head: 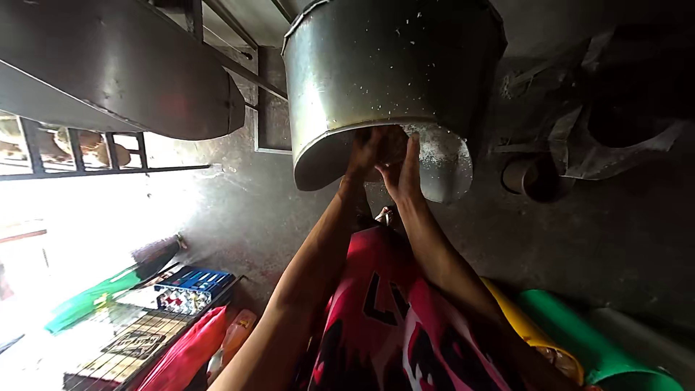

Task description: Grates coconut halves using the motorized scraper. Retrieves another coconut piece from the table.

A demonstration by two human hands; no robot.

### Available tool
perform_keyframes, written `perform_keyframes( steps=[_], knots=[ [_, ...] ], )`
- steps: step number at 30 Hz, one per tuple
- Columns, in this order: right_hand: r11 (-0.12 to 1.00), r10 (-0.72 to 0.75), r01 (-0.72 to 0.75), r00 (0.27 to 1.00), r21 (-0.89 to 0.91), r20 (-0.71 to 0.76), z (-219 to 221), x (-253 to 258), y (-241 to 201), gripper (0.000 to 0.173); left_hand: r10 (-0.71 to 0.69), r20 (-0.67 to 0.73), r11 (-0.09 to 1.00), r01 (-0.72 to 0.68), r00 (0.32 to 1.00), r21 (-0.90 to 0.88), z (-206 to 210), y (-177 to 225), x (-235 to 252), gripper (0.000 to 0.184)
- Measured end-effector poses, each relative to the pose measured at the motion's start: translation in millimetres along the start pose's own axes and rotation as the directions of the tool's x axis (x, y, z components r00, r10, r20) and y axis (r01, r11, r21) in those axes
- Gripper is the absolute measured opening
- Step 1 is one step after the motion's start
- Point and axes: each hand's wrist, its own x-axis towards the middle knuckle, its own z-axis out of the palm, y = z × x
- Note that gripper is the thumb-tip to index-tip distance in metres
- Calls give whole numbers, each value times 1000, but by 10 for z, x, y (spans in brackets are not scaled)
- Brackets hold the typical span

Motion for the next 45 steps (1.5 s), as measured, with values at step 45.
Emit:
perform_keyframes(
  steps=[45],
  knots=[
    [985,-105,104,994,-140,0,-25,-83,-25,77,-27,19,986,29,999,-164,15,-31,-31,59]
  ],
)
